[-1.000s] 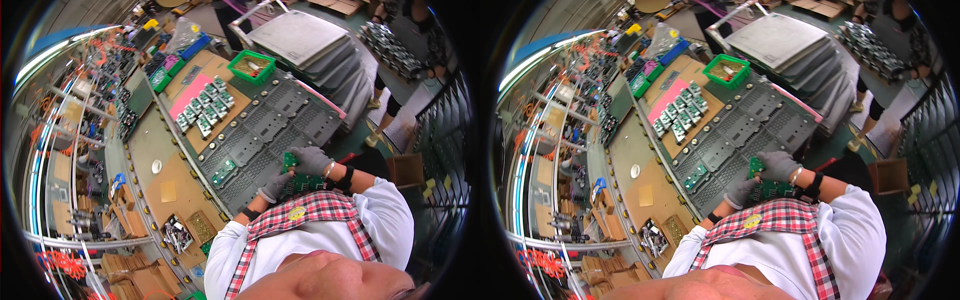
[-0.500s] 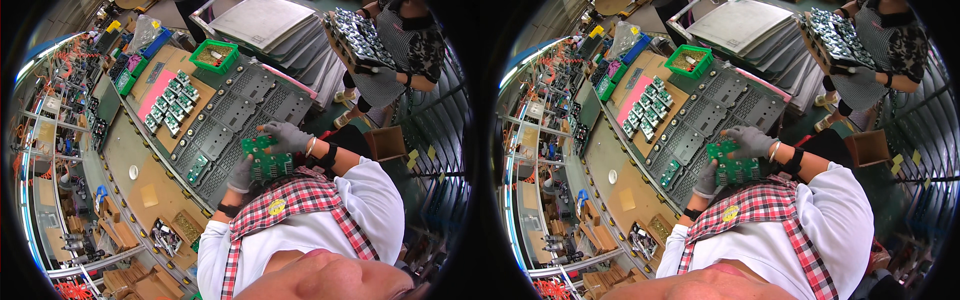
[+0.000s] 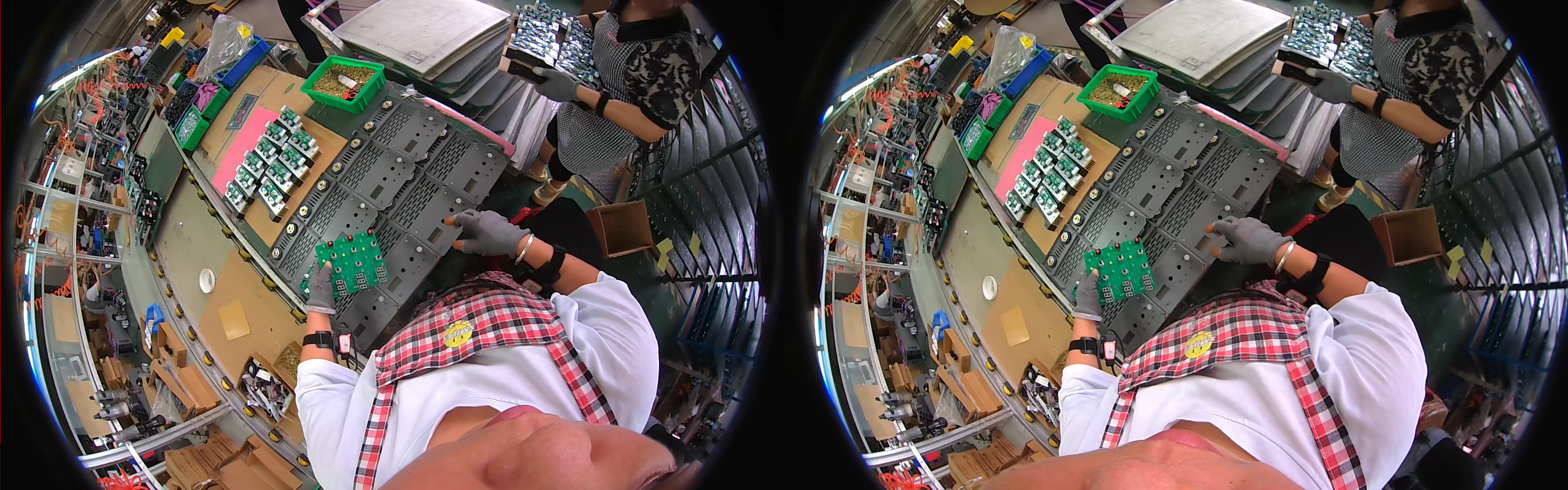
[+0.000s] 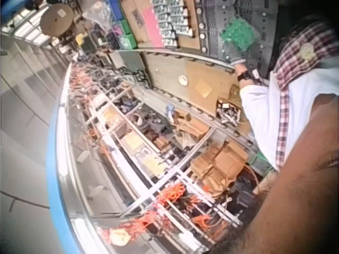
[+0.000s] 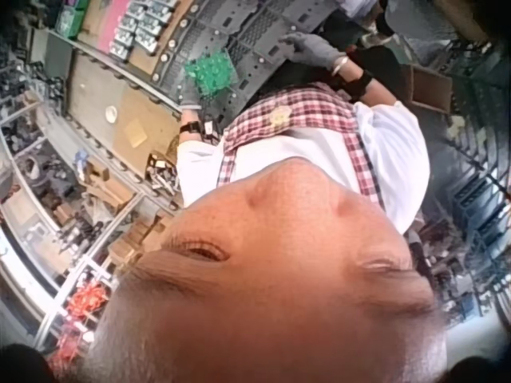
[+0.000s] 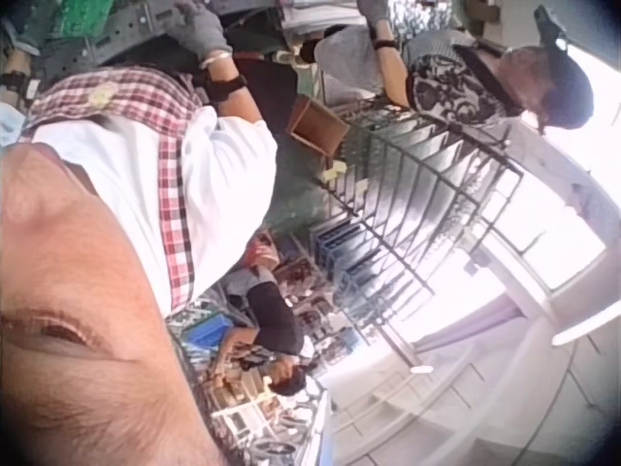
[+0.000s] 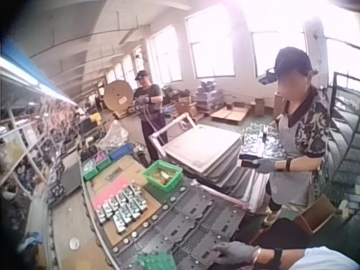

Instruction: Inspecting, arranging, and assembling PCB boards into metal component housings on a factory assembly line.

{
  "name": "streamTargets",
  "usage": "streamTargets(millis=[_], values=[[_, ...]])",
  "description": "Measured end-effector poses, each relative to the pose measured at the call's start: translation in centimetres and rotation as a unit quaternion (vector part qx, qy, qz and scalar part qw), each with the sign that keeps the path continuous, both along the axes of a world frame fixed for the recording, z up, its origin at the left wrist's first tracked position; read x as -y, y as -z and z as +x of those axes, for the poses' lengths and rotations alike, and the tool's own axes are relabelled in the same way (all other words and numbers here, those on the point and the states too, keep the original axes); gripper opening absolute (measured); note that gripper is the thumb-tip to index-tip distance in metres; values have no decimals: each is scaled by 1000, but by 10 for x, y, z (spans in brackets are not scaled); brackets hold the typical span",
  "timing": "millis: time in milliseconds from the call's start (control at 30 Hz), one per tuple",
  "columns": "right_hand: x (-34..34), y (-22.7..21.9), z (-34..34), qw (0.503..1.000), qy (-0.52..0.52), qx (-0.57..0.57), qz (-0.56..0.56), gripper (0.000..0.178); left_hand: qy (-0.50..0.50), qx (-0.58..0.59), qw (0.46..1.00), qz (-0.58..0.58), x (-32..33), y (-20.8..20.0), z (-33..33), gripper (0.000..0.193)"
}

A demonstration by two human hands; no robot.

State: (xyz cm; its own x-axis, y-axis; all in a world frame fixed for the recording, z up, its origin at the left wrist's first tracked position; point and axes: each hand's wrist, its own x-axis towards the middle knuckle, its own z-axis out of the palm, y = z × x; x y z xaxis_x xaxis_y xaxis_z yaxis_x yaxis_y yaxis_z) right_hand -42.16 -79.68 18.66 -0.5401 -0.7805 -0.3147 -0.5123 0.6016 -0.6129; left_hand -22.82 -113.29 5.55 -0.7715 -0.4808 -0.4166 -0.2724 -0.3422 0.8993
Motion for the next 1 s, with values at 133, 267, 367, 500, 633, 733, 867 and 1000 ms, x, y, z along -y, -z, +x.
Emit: streamTargets(millis=[133, 267, 367, 500, 633, 733, 867, 1000], values=[[1, 0, -5, 999, -11, -44, 7, 50, -24, 58, 997, -42, 20, 24, 7, 35], [-2, -7, -44, 990, -9, -131, 53, 52, 219, 262, 823, -454, 33, 2, -6, 42], [-3, -24, -102, 978, 86, -183, 57, 49, 219, 370, 670, -605, 17, -51, -32, 41], [15, -62, -195, 968, 207, -143, 9, 45, 294, 38, 870, -393, -19, -121, -76, 42], [40, -95, -273, 917, 258, -287, 96, 56, 411, -7, 878, -244, -68, -128, -131, 46], [57, -112, -339, 874, 273, -383, 118, 59, 336, -38, 936, 98, -106, -101, -174, 51], [44, -134, -428, 872, 253, -380, 179, 57, 278, -17, 912, 301, -150, -61, -225, 54], [30, -129, -483, 893, 40, -375, 247, 48, 203, -151, 879, 405, -198, -23, -239, 48]])
